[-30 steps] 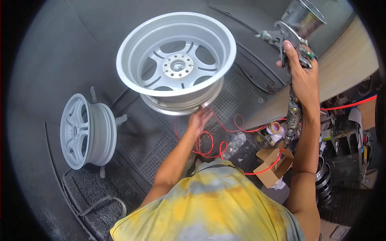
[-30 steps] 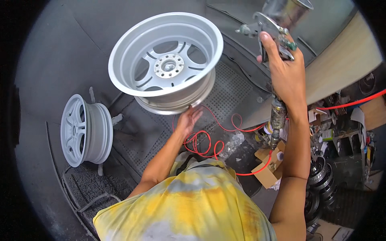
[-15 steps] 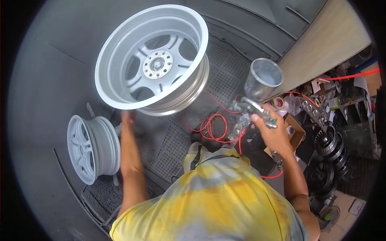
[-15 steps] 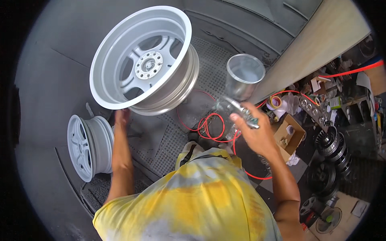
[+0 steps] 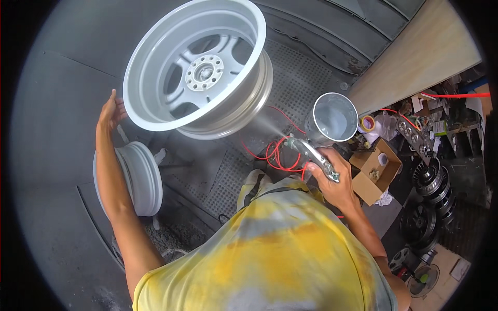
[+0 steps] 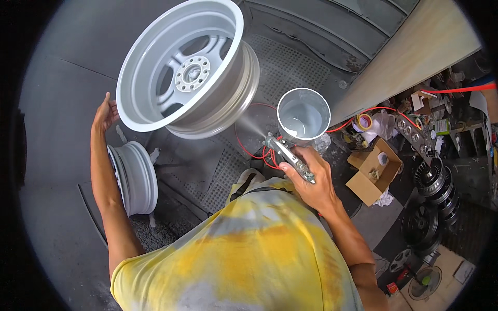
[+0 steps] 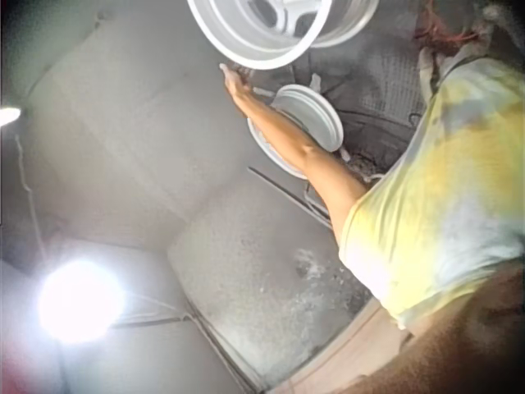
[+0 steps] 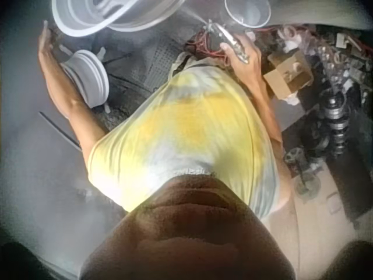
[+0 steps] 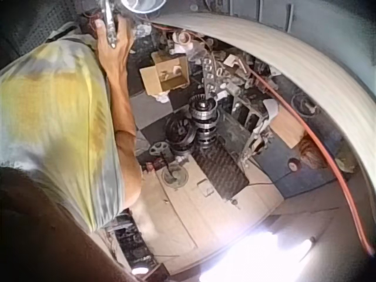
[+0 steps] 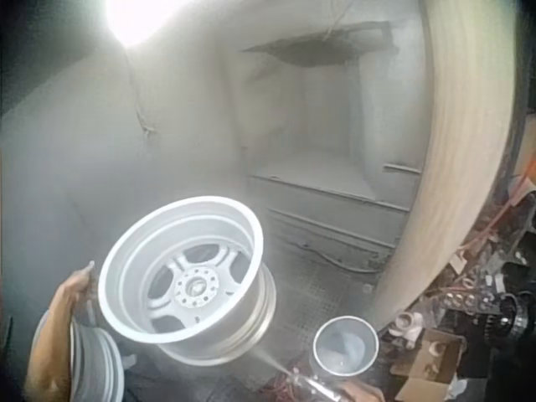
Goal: Painting car rims with a spray gun in a paint booth.
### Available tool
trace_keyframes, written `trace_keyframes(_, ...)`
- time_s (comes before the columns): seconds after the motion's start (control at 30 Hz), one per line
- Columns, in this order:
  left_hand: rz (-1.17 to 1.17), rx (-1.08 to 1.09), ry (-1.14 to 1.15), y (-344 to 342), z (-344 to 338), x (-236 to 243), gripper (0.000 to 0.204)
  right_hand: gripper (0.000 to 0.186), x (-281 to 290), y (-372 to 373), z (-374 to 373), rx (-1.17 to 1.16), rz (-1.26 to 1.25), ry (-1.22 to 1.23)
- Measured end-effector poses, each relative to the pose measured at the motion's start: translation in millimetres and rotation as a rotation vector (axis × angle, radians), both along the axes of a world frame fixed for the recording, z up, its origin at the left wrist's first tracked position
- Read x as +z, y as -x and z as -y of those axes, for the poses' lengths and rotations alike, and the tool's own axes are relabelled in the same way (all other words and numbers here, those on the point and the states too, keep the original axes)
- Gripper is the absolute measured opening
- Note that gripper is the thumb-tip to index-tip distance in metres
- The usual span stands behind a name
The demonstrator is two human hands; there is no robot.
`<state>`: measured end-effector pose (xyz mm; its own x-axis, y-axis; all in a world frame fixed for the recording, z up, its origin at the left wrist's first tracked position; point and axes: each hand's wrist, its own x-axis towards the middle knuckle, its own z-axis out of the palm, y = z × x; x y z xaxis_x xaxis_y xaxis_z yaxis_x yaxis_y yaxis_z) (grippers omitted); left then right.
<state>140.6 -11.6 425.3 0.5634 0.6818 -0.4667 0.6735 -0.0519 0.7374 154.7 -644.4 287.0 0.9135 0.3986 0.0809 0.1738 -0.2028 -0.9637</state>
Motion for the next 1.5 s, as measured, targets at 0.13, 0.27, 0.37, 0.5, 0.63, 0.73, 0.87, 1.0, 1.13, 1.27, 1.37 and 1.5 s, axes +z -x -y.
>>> trace_keyframes(0.13,-0.016,-0.019,-0.061,-3.9,26.6,15.8,0.065,0.032,0.5,6.9,-0.9,-0.001,0.039,0.017)
trace_keyframes(0.27,-0.057,-0.065,-0.077,-2.9,15.3,22.5,0.067,0.033,-0.1,14.0,-3.9,0.006,0.057,0.007)
trace_keyframes(0.37,-0.073,-0.078,-0.079,-10.3,16.4,22.5,0.067,0.033,2.3,13.5,-4.6,0.017,0.064,-0.01)
trace_keyframes(0.5,-0.104,-0.094,-0.12,-18.2,28.5,22.1,0.068,0.033,5.2,12.9,-7.4,0.016,0.043,-0.013)
trace_keyframes(0.63,-0.131,-0.054,-0.195,-23.2,33.5,25.4,0.07,0.033,9.6,9.4,-6.2,0.014,0.005,0.008)
trace_keyframes(0.73,-0.153,-0.033,-0.238,-27.2,31.9,28.4,0.071,0.033,12.8,5.5,-5.4,0.002,0.016,0.015)
trace_keyframes(0.87,-0.201,-0.027,-0.286,-32.6,27.1,34.0,0.074,0.033,20.3,0.6,-4.1,0.013,-0.099,0.016)
trace_keyframes(1.0,-0.25,-0.019,-0.346,-43.1,28.6,36.8,0.077,0.033,17.8,-4.3,-1.6,0.013,-0.067,0.031)
trace_keyframes(1.13,-0.287,-0.018,-0.417,-47.5,22.6,36.7,0.078,0.033,22.3,-7.8,-1.6,0.018,-0.142,0.027)
trace_keyframes(1.27,-0.326,-0.033,-0.447,-45.5,10.6,36.8,0.077,0.032,16.3,-13.0,0.5,-0.003,-0.028,0.03)
trace_keyframes(1.37,-0.371,-0.053,-0.427,-43.2,4.2,37.1,0.078,0.03,12.7,-15.7,3.1,-0.088,0.069,0.033)
trace_keyframes(1.5,-0.447,-0.062,-0.444,-45.3,3.9,40.0,0.078,0.03,20.4,-19.9,5.6,-0.168,0.093,0.04)
